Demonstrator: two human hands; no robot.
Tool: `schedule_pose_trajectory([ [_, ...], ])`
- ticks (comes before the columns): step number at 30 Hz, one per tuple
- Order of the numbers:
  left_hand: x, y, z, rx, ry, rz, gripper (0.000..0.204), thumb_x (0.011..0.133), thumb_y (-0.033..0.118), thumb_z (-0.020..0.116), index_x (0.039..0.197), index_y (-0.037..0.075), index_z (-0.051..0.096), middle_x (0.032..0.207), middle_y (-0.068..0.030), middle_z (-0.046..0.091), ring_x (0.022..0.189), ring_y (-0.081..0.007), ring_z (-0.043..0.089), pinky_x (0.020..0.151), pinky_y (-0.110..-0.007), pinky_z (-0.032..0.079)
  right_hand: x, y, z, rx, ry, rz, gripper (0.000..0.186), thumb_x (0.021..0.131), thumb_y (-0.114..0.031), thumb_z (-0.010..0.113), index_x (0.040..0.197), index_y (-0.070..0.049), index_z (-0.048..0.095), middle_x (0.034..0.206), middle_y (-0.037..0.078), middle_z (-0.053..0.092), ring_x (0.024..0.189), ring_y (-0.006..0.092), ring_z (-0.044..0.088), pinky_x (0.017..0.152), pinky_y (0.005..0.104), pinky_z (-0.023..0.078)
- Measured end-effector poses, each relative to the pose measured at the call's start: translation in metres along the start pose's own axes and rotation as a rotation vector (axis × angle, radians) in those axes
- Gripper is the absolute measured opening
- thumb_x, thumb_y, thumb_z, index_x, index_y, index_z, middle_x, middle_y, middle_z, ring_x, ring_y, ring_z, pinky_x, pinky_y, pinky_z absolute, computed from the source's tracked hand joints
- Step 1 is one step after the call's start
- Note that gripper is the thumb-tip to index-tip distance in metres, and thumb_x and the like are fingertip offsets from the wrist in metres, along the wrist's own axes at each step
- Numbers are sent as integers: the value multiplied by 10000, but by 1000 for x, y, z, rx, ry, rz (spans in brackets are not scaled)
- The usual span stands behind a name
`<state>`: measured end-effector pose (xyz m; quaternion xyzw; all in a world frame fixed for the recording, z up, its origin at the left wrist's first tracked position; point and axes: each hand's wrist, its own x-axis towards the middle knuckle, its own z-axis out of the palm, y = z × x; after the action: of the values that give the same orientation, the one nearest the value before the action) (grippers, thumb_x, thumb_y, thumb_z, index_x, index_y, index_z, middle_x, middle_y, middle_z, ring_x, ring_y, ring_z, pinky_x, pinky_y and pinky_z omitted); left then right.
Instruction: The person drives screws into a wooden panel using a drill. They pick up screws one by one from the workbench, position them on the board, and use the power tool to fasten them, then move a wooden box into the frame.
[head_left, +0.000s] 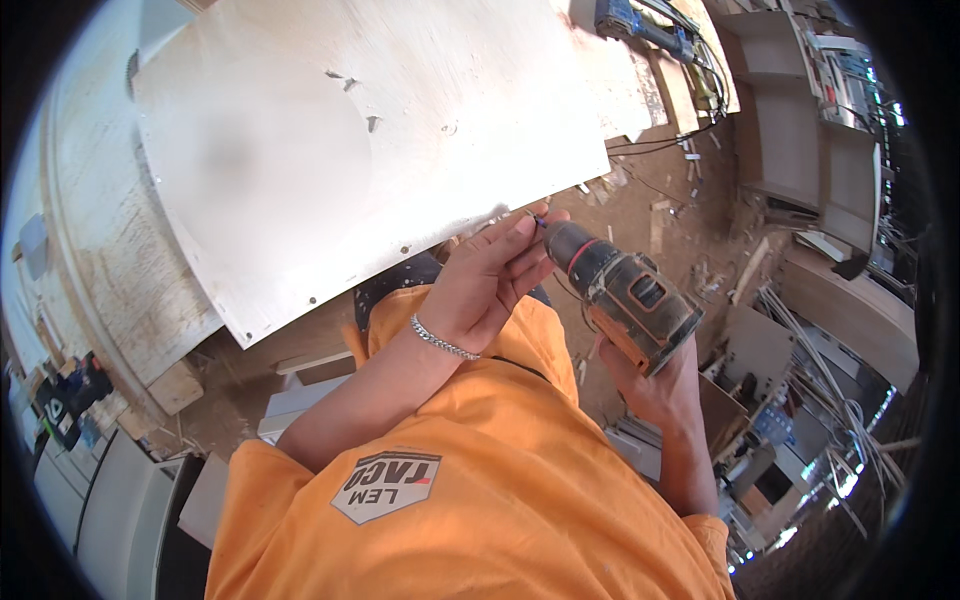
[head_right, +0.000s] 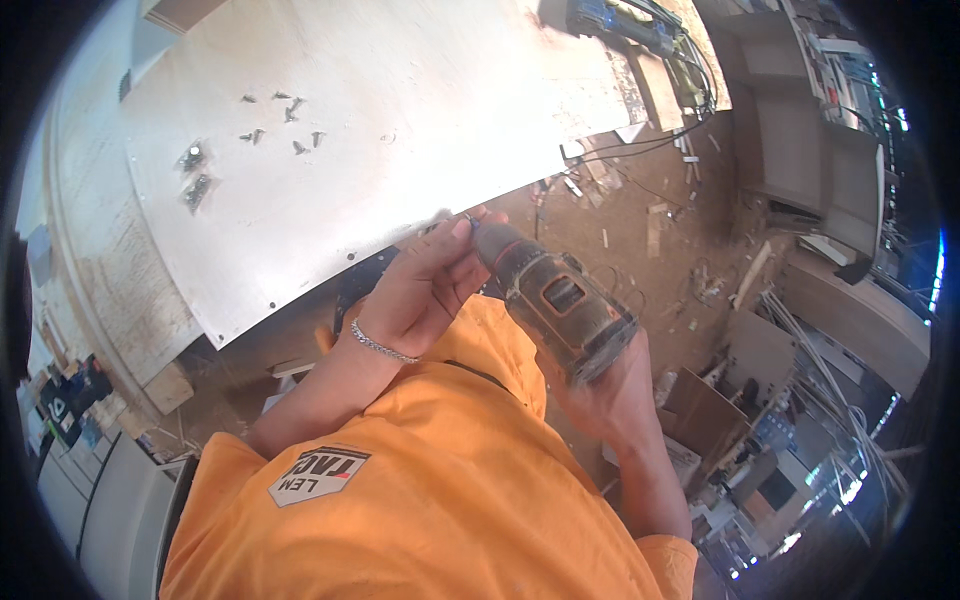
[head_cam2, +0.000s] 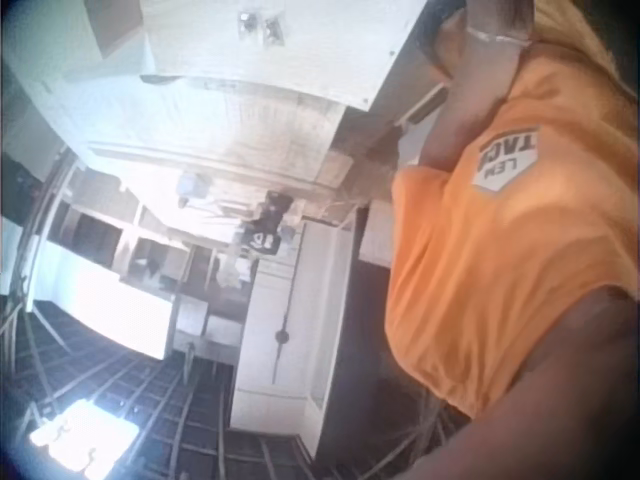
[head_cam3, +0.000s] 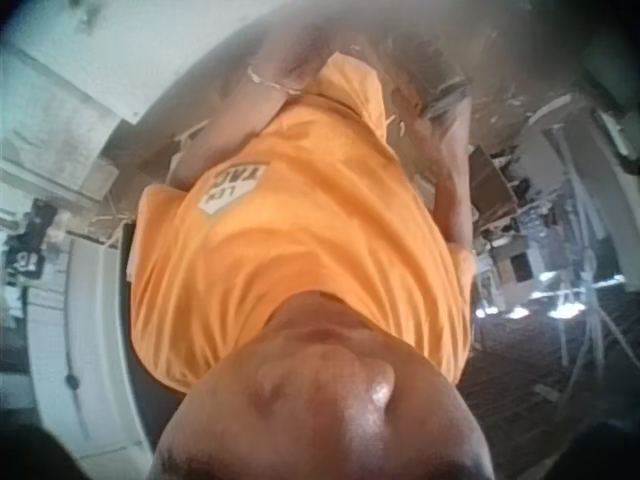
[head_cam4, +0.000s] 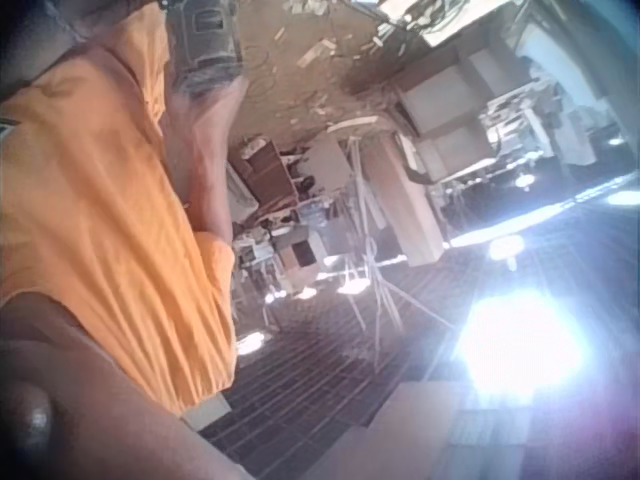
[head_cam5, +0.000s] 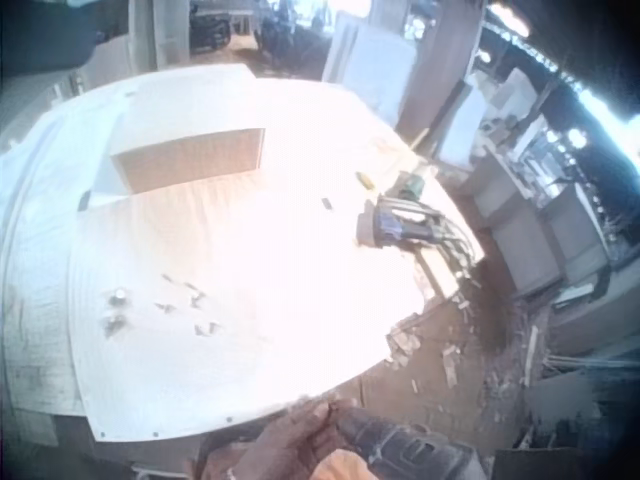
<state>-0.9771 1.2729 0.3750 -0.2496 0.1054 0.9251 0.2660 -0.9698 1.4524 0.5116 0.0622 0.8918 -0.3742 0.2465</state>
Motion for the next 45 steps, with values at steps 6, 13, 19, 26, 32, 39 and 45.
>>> schedule_pose_trajectory([
  [6, 4, 5, 1, -143, 50, -58, 324, 1067, 233, 572, 1329, 42, 559, 1259, -47, 674, 1059, -116, 659, 945, -260, 548, 20, -41, -7, -351, -50, 56, 298, 770, -85, 725, 1048, 11, 677, 913, 118, 701, 808, 224, 666, 767, 349, 536],
  [13, 1, 2, 4, -277, 144, -12, 268, 1065, 247, 579, 1212, 34, 646, 1117, -53, 715, 1005, -130, 689, 913, -281, 589, 44, -62, -19, -490, -157, 61, 343, 748, -93, 761, 1072, -3, 691, 949, 157, 718, 843, 295, 702, 786, 372, 552],
  [19, -31, 35, 9, 476, 223, -2, 189, 1033, 229, 632, 1063, 45, 667, 890, -19, 695, 786, -142, 658, 751, -291, 560, 56, -68, -30, -578, -287, 50, 352, 756, -118, 795, 1080, -17, 704, 927, 158, 735, 832, 324, 721, 765, 378, 565],
  [26, -33, 128, 22, 1875, 812, 750, 250, 934, 199, 723, 1069, 26, 605, 910, -141, 626, 804, -291, 654, 717, -417, 535, 63, -66, -20, -550, -268, 9, 437, 699, -152, 818, 1118, -61, 736, 823, 201, 711, 832, 432, 677, 721, 395, 551],
  [32, -25, 139, 17, 2000, 828, 682, 142, 940, 143, 693, 1009, 40, 624, 849, -125, 629, 757, -286, 622, 707, -398, 510, 66, -65, -21, -540, -292, 12, 396, 720, -178, 833, 1095, -91, 741, 798, 182, 712, 804, 413, 688, 718, 403, 553],
  [39, -32, 148, 31, 2070, 833, 583, 117, 928, 117, 682, 970, 27, 619, 851, -139, 656, 797, -302, 649, 720, -408, 509, 65, -64, -17, -630, -237, -68, 276, 764, -274, 822, 932, -87, 706, 709, 154, 672, 709, 406, 663, 650, 452, 515],
  [45, -27, 153, 34, 2112, 862, 540, 102, 908, 82, 667, 949, 6, 612, 865, -157, 674, 756, -295, 637, 717, -391, 513, 61, -24, -24, -609, -218, -151, 331, 746, -298, 829, 970, -89, 704, 705, 151, 670, 700, 409, 654, 638, 439, 515],
])
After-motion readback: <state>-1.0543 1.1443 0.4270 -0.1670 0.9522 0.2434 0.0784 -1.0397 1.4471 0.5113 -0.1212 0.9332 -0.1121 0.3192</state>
